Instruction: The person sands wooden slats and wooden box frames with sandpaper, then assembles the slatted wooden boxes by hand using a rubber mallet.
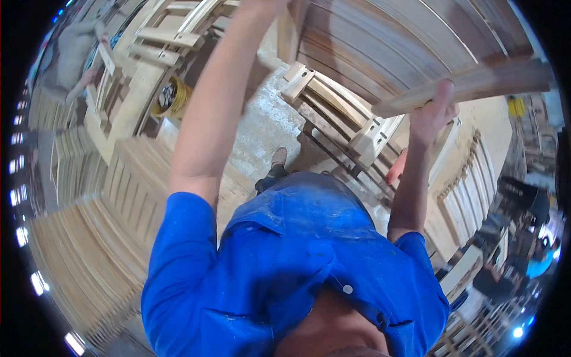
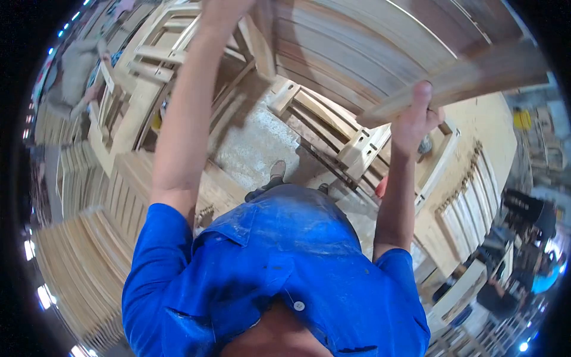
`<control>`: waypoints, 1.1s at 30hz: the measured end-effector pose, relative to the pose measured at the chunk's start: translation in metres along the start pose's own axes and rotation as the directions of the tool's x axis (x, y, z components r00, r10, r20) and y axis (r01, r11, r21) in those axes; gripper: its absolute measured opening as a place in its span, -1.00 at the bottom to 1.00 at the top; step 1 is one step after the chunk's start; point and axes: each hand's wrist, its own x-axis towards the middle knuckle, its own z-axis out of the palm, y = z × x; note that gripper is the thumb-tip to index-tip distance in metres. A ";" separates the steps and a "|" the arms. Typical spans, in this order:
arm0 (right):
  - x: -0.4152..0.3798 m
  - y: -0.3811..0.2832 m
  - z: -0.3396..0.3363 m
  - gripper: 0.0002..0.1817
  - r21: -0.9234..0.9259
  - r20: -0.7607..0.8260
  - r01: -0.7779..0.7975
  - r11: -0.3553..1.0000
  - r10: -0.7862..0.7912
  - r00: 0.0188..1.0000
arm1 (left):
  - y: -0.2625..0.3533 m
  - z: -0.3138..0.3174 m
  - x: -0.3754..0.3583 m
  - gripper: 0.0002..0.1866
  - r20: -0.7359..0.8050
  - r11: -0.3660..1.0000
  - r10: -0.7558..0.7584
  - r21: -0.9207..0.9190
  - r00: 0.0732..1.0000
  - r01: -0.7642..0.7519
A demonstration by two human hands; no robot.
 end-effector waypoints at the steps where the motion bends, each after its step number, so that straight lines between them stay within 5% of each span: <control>1: 0.007 0.016 -0.014 -0.46 -0.016 -0.028 0.005 1.000 -0.006 1.000 | -0.017 0.010 -0.013 -0.15 0.168 0.935 -0.248 -0.215 0.954 0.281; 2: 0.010 0.041 -0.034 -0.49 -0.164 0.026 0.179 0.970 -0.177 0.984 | -0.040 0.017 -0.028 -0.30 0.275 0.889 -0.243 -0.320 0.930 0.327; 4: -0.002 0.053 -0.030 -0.57 -0.153 -0.069 0.132 0.979 -0.144 0.987 | -0.059 0.026 -0.051 -0.57 0.435 0.692 -0.549 -0.242 0.714 0.680; 7: -0.019 0.090 -0.041 -0.61 -0.167 -0.190 0.241 0.956 -0.271 0.943 | -0.090 0.048 -0.091 -0.76 0.502 0.604 -0.641 -0.137 0.580 0.785; 8: -0.017 0.113 -0.071 -0.60 -0.192 -0.093 0.272 0.943 -0.293 0.952 | -0.088 0.051 -0.095 -0.76 0.517 0.591 -0.644 -0.132 0.564 0.796; 10: -0.027 0.111 -0.070 -0.55 -0.311 -0.116 0.212 0.927 -0.258 0.959 | -0.078 0.049 -0.101 -0.80 0.480 0.553 -0.587 -0.351 0.652 0.756; 13: -0.032 0.102 -0.064 -0.43 -0.518 -0.157 0.110 0.848 -0.221 0.963 | -0.077 0.054 -0.106 -0.82 0.448 0.486 -0.676 -0.326 0.585 0.811; 15: -0.033 0.105 -0.058 -0.31 -0.214 -0.319 0.043 0.976 -0.111 0.941 | -0.085 0.058 -0.114 -0.83 0.481 0.404 -0.728 -0.276 0.490 0.872; 16: -0.035 0.103 -0.059 -0.27 -0.115 -0.373 0.036 0.993 -0.077 0.925 | -0.086 0.057 -0.119 -0.83 0.461 0.436 -0.700 -0.328 0.545 0.838; 19: -0.034 0.105 -0.072 -0.25 -0.215 -0.304 0.311 0.926 -0.366 0.879 | -0.084 0.052 -0.121 -0.84 0.402 0.510 -0.647 -0.402 0.647 0.760; 21: -0.048 0.115 -0.130 -0.25 -0.397 0.045 0.067 0.916 -0.053 0.998 | -0.092 0.050 -0.124 -0.84 0.374 0.543 -0.621 -0.427 0.688 0.723; 22: -0.050 0.092 -0.124 -0.29 -0.582 -0.048 -0.149 0.800 0.149 0.988 | -0.100 0.052 -0.125 -0.78 0.306 0.653 -0.552 -0.420 0.776 0.630; 23: -0.049 0.110 -0.154 -0.37 -0.905 -0.144 -0.234 0.355 0.261 0.954 | -0.106 0.054 -0.129 -0.70 0.232 0.751 -0.472 -0.400 0.850 0.526; 25: -0.063 0.146 -0.181 -0.43 -0.998 -0.031 -0.045 0.047 0.278 0.960 | -0.096 0.056 -0.124 -0.71 0.227 0.745 -0.498 -0.383 0.837 0.547; 27: -0.047 0.165 -0.184 -0.42 -0.991 -0.104 -0.123 0.042 0.318 0.942 | -0.086 0.061 -0.124 -0.71 0.234 0.738 -0.518 -0.364 0.823 0.568; 29: -0.038 0.165 -0.193 -0.39 -0.980 -0.169 -0.194 0.038 0.349 0.922 | -0.080 0.067 -0.123 -0.75 0.239 0.561 -0.723 -0.346 0.648 0.753; 30: -0.029 0.158 -0.203 -0.41 -0.950 -0.137 -0.234 0.207 0.397 0.908 | -0.083 0.069 -0.121 -0.75 0.243 0.563 -0.717 -0.352 0.654 0.748; 31: -0.023 0.143 -0.198 -0.42 -0.891 -0.094 -0.272 0.364 0.438 0.894 | -0.089 0.069 -0.123 -0.75 0.227 0.632 -0.612 -0.436 0.758 0.641; 32: -0.022 0.116 -0.202 -0.50 -0.834 -0.138 -0.406 0.374 0.570 0.810 | -0.095 0.067 -0.127 -0.73 0.197 0.681 -0.499 -0.513 0.844 0.523; 33: -0.044 0.102 -0.206 -0.53 -0.635 -0.177 -0.448 0.629 0.446 0.877 | -0.098 0.065 -0.130 -0.73 0.200 0.678 -0.496 -0.518 0.845 0.521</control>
